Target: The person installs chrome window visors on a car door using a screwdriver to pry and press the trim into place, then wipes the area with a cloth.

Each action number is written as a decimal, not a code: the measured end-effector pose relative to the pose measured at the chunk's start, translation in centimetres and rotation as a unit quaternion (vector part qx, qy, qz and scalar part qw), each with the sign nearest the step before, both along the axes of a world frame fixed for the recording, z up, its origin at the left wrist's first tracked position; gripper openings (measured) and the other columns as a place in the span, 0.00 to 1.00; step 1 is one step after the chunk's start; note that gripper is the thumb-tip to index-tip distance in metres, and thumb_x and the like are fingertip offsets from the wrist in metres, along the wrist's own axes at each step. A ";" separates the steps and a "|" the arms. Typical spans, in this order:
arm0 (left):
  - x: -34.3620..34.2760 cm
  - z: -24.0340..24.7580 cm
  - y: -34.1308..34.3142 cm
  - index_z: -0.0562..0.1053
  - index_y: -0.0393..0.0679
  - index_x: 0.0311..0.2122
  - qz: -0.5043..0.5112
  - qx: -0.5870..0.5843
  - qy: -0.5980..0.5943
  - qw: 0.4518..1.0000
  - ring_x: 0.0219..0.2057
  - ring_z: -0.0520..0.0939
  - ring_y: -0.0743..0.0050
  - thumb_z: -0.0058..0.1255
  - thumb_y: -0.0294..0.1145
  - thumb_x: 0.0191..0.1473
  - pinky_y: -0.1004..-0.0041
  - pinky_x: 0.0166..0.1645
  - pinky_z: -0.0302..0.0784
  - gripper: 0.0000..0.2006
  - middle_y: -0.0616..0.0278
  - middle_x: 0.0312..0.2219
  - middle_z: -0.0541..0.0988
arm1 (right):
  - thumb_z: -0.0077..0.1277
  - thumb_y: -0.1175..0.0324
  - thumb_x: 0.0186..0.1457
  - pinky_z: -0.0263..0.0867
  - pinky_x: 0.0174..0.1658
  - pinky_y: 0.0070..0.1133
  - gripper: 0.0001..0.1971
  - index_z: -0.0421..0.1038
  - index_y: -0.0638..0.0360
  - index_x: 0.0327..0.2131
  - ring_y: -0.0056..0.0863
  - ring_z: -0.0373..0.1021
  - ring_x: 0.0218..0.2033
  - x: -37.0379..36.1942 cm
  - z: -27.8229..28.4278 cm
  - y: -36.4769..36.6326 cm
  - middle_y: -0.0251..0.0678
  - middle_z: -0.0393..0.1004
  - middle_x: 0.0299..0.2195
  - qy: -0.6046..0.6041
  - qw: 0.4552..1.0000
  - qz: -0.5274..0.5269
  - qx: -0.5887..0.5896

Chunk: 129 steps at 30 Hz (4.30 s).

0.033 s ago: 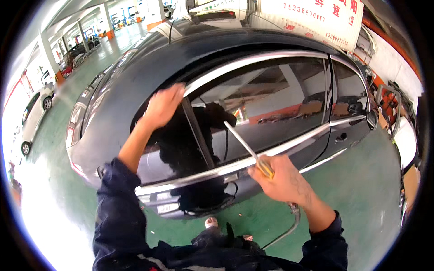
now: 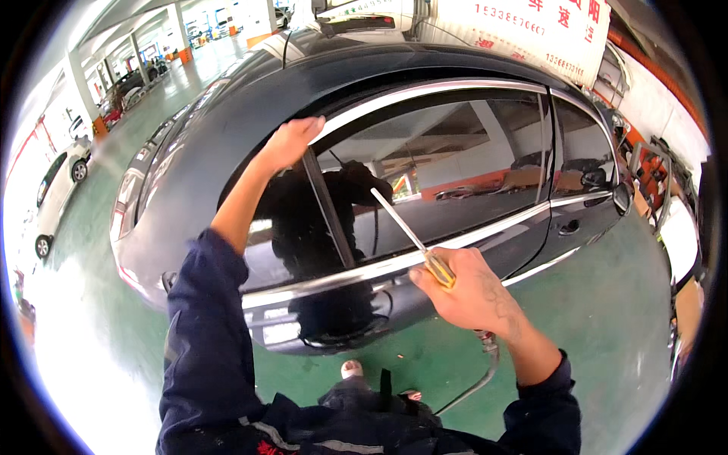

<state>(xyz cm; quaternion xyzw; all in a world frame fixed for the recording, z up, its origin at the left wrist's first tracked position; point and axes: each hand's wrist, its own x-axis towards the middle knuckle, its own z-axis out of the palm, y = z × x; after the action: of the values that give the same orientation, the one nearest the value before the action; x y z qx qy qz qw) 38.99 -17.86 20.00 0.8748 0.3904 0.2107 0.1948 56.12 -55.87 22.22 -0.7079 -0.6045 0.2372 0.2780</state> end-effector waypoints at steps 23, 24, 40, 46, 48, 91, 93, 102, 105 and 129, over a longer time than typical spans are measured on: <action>-22.6 -9.6 -34.6 0.71 0.36 0.50 0.030 -0.228 -0.198 0.953 0.40 0.69 0.83 0.38 0.51 0.74 0.75 0.48 0.69 0.24 0.69 0.34 0.72 | 0.57 0.58 0.62 0.70 0.34 0.36 0.15 0.74 0.61 0.32 0.51 0.75 0.25 -10.3 -7.1 -18.6 0.49 0.74 0.20 0.071 0.963 0.221 -0.139; -21.6 -9.0 -37.7 0.70 0.36 0.52 0.028 -0.243 -0.221 0.944 0.41 0.69 0.82 0.37 0.51 0.74 0.75 0.48 0.69 0.24 0.68 0.35 0.72 | 0.56 0.58 0.62 0.71 0.36 0.37 0.15 0.74 0.61 0.33 0.51 0.77 0.28 -11.1 -8.2 -21.1 0.49 0.76 0.21 0.083 0.946 0.267 -0.165; -14.9 -10.9 -74.9 0.36 0.28 0.73 -0.162 -0.311 -0.343 0.872 0.71 0.55 0.48 0.57 0.37 0.64 0.62 0.74 0.47 0.48 0.34 0.69 0.53 | 0.49 0.77 0.56 0.58 0.26 0.31 0.04 0.68 0.62 0.36 0.37 0.60 0.19 -32.2 -12.5 -54.0 0.43 0.60 0.21 0.459 0.864 0.179 -0.100; -12.4 -12.0 -80.6 0.25 0.30 0.72 -0.370 -0.305 -0.339 0.809 0.73 0.49 0.41 0.47 0.53 0.68 0.51 0.75 0.44 0.52 0.30 0.71 0.40 | 0.53 0.74 0.57 0.65 0.30 0.28 0.06 0.73 0.59 0.39 0.34 0.70 0.25 -33.2 -13.4 -53.5 0.41 0.72 0.27 0.451 0.888 0.070 -0.048; -13.4 -12.7 -73.7 0.42 0.37 0.74 -0.489 -0.472 -0.173 0.713 0.68 0.62 0.43 0.48 0.49 0.68 0.52 0.71 0.58 0.42 0.36 0.68 0.56 | 0.57 0.74 0.54 0.68 0.32 0.24 0.04 0.75 0.60 0.35 0.24 0.72 0.27 -31.9 -16.4 -49.8 0.33 0.75 0.25 0.396 0.917 0.017 0.045; -18.2 -17.7 7.6 0.47 0.23 0.71 0.230 0.425 0.054 0.874 0.72 0.51 0.30 0.53 0.45 0.61 0.45 0.75 0.44 0.45 0.28 0.70 0.51 | 0.52 0.72 0.54 0.66 0.31 0.27 0.04 0.71 0.62 0.29 0.30 0.71 0.22 -6.6 -15.1 18.3 0.39 0.73 0.20 0.314 0.948 0.035 -0.031; -19.8 -18.7 7.4 0.46 0.23 0.71 0.227 0.451 0.066 0.861 0.72 0.51 0.28 0.52 0.44 0.61 0.46 0.75 0.44 0.45 0.28 0.70 0.50 | 0.52 0.69 0.57 0.68 0.39 0.32 0.05 0.71 0.61 0.32 0.37 0.74 0.23 -6.3 -15.3 18.8 0.39 0.74 0.22 0.290 0.952 0.064 -0.072; -9.1 -12.2 8.4 0.45 0.26 0.72 0.153 0.469 0.032 0.869 0.73 0.49 0.34 0.43 0.47 0.67 0.50 0.76 0.42 0.41 0.31 0.71 0.49 | 0.52 0.69 0.56 0.67 0.39 0.35 0.06 0.70 0.60 0.33 0.38 0.73 0.22 -5.9 -18.1 19.9 0.38 0.71 0.19 0.353 0.930 0.086 -0.062; -13.1 -15.2 9.1 0.45 0.25 0.72 0.164 0.468 0.034 0.868 0.73 0.50 0.31 0.38 0.53 0.69 0.48 0.76 0.43 0.42 0.29 0.71 0.49 | 0.52 0.70 0.57 0.67 0.33 0.34 0.06 0.70 0.62 0.33 0.38 0.72 0.19 -7.5 -19.2 21.5 0.39 0.70 0.17 0.392 0.913 0.106 -0.027; -11.9 -13.9 11.0 0.46 0.29 0.73 0.084 0.496 0.018 0.864 0.73 0.51 0.34 0.26 0.58 0.72 0.46 0.75 0.44 0.40 0.33 0.72 0.50 | 0.54 0.74 0.57 0.65 0.22 0.24 0.04 0.71 0.65 0.32 0.24 0.71 0.16 -12.9 -22.8 28.2 0.36 0.71 0.16 0.530 0.837 0.136 0.020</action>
<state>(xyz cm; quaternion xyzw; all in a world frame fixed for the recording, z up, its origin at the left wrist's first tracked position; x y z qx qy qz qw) 27.04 -6.82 6.06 0.8235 0.3098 0.3761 -0.2905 43.19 -27.68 -0.59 -0.3783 -0.4597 0.5993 0.5352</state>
